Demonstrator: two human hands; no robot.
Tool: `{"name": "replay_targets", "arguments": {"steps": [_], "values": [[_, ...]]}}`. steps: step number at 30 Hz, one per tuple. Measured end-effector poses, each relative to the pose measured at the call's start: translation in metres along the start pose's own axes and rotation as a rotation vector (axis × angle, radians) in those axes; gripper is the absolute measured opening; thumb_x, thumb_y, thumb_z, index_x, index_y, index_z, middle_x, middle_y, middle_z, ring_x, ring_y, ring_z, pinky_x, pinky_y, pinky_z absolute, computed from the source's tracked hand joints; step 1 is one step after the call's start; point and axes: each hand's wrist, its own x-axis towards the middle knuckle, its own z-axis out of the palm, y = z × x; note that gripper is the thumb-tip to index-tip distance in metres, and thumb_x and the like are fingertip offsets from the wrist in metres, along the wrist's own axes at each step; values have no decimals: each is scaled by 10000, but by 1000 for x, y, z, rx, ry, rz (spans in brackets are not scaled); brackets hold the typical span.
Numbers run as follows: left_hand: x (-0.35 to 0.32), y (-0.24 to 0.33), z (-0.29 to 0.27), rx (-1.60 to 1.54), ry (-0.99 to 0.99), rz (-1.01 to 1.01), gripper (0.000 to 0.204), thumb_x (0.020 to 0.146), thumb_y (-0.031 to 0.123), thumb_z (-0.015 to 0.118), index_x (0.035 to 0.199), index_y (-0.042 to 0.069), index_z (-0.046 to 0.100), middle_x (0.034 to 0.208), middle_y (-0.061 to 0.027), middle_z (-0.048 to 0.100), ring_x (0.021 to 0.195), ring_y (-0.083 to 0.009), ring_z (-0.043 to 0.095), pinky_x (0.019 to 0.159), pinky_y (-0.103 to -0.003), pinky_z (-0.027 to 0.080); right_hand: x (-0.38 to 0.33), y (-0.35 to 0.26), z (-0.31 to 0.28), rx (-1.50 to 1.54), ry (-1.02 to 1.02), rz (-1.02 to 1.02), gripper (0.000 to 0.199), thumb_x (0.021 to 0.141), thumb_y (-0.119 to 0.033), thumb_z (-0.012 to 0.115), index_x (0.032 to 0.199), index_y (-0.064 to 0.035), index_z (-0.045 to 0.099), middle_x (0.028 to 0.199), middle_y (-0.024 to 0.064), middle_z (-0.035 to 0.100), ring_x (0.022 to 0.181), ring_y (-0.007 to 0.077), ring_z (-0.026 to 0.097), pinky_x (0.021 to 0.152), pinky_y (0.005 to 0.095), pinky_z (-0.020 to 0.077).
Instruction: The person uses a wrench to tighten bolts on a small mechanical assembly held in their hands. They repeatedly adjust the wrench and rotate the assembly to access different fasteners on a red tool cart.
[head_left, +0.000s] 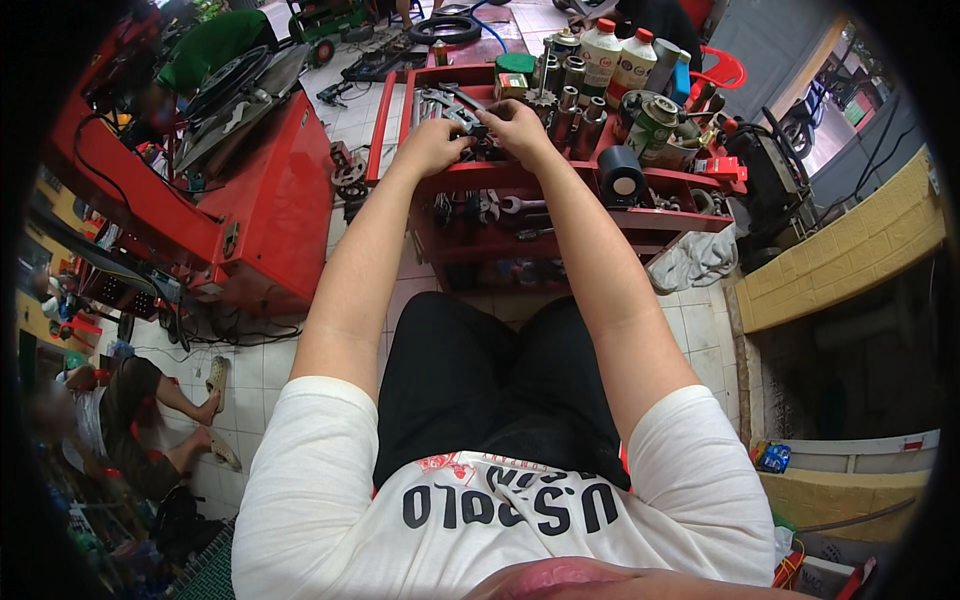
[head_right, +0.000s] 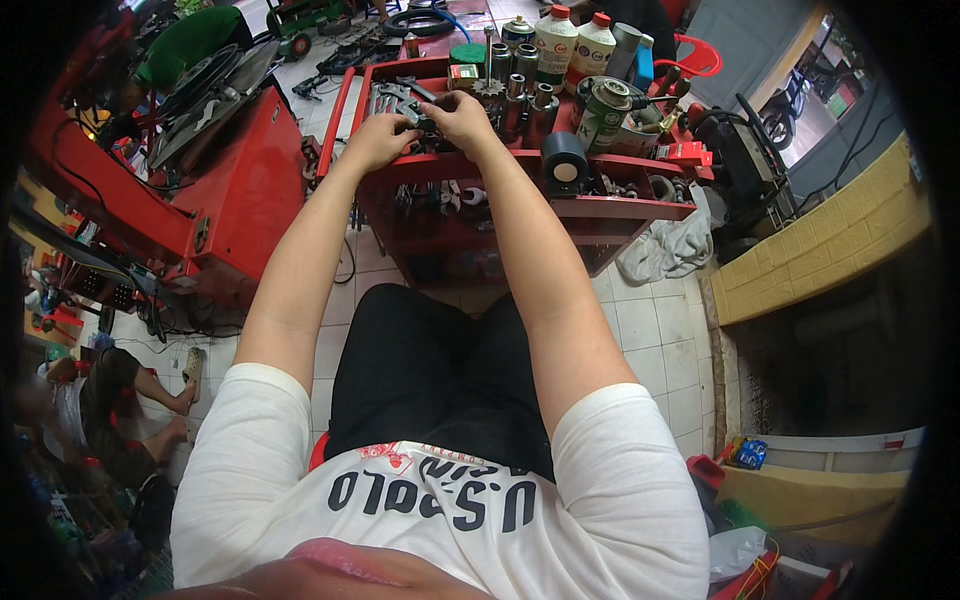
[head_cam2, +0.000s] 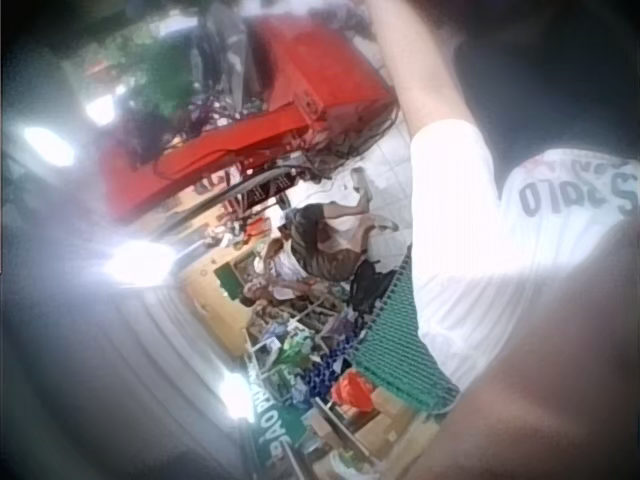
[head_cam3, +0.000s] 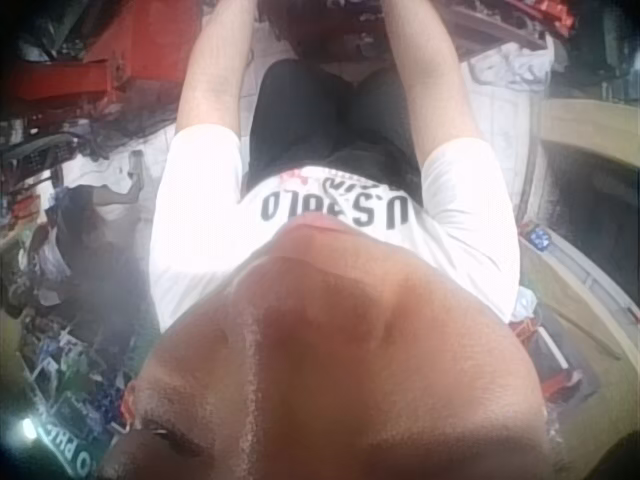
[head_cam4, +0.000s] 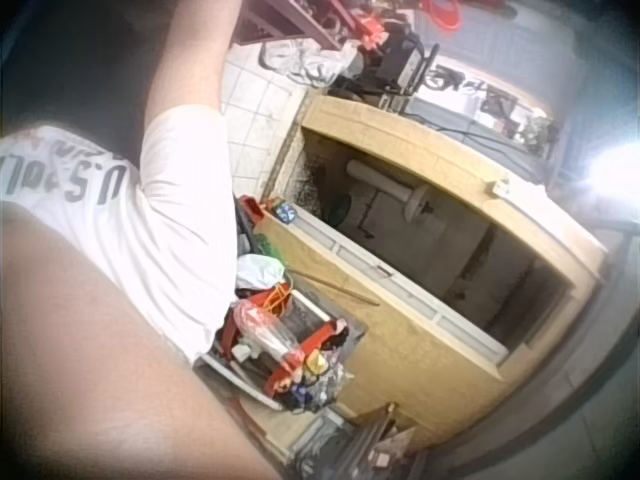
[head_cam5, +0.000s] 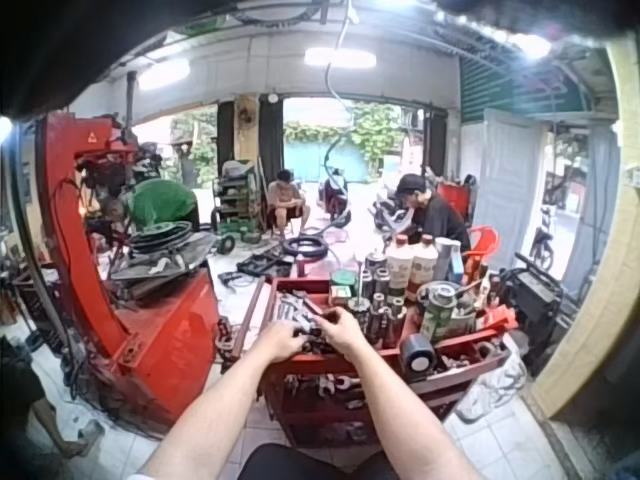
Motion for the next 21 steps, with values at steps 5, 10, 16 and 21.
{"name": "replay_targets", "arguments": {"steps": [5,10,16,21], "values": [[0,0,0,-15,1,17,337,912,317,676,1048,15,734,797,-155,717,728,-256,687,710,-379,512,1,1,-4,-18,-23,24,400,903,-244,735,1193,23,672,937,95,717,751,137,627,670,305,520],[-1,-4,-1,24,14,29,313,907,332,667,1038,58,742,810,-147,728,740,-273,707,734,-393,529,-8,-13,-1,128,-60,72,371,919,-269,719,1163,10,689,928,76,708,773,127,617,657,294,507],[-3,-4,0,0,23,56,317,910,333,663,1029,51,743,826,-151,732,744,-273,709,739,-394,532,-8,-17,-2,-79,-50,130,383,913,-279,731,1176,-5,681,930,57,691,758,110,601,612,275,484],[-2,0,-1,3,16,41,312,911,322,664,1036,47,743,828,-151,733,737,-269,709,731,-391,534,-3,-8,-5,113,-73,105,421,843,-283,798,1077,49,690,888,100,716,761,149,653,668,302,521]]}}
